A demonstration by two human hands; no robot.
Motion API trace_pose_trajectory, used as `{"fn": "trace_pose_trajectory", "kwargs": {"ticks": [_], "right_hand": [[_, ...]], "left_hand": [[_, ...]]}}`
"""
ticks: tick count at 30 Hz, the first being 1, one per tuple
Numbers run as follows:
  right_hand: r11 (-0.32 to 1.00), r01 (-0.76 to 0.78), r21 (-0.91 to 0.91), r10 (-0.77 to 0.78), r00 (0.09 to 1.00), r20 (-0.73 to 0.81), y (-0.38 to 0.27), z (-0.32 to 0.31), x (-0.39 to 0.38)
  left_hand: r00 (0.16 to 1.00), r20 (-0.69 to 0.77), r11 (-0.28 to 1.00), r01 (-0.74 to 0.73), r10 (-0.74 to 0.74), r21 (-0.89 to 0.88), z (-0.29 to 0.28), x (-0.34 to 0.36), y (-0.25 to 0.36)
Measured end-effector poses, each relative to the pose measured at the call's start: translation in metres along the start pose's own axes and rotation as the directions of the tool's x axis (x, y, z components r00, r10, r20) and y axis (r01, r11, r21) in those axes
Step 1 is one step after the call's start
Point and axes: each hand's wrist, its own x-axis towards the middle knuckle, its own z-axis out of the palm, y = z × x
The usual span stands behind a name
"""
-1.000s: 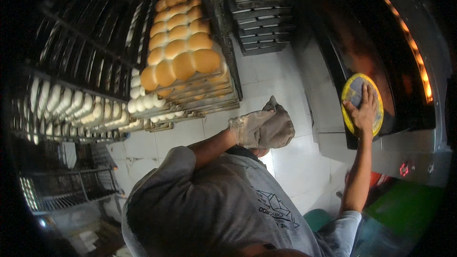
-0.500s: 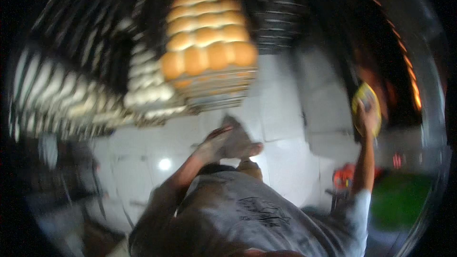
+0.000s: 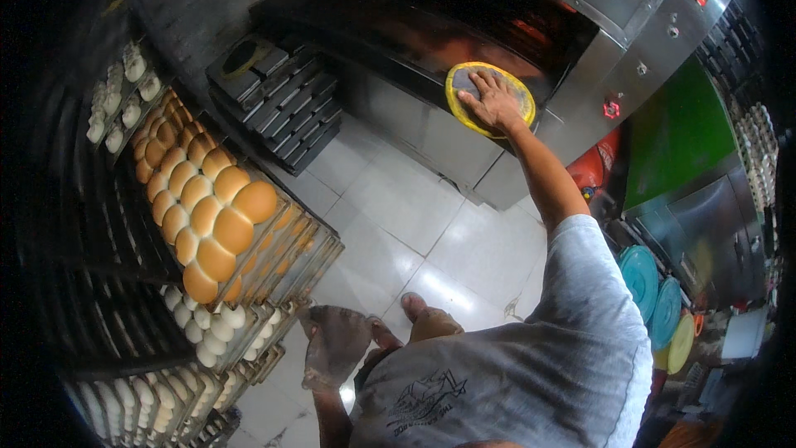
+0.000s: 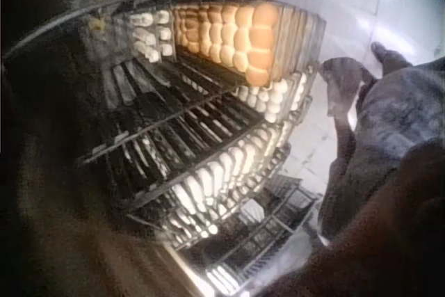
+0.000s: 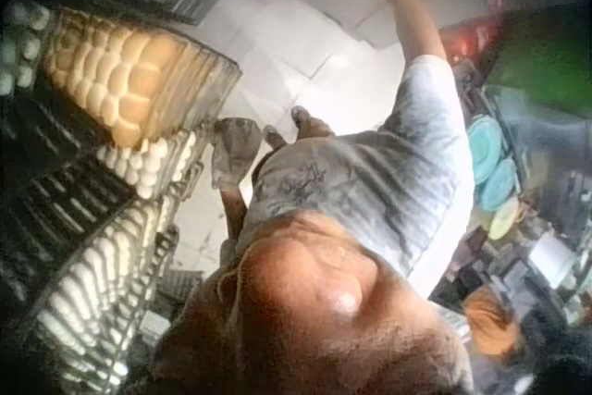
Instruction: The person removes trays of baked rolls from a large industrial oven and replaces them with trays of unbaked dough from a storage rack.
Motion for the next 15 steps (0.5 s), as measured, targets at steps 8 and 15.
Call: {"fn": "trace_pose_trajectory", "kwargs": {"ticks": [8, 15], "right_hand": [[0.99, 0.106, 0.089, -0.109, 0.993, 0.036, -0.004, -0.005, 0.013], [0.972, 0.23, 0.039, -0.216, 0.952, -0.214, -0.017, -0.019, -0.011]], "left_hand": [[0.995, -0.051, 0.997, -0.082, 0.082, -0.011, 0.002, 0.019, -0.037], [0.984, -0.166, 0.946, -0.113, 0.065, -0.304, -0.017, -0.02, -0.059]]}}
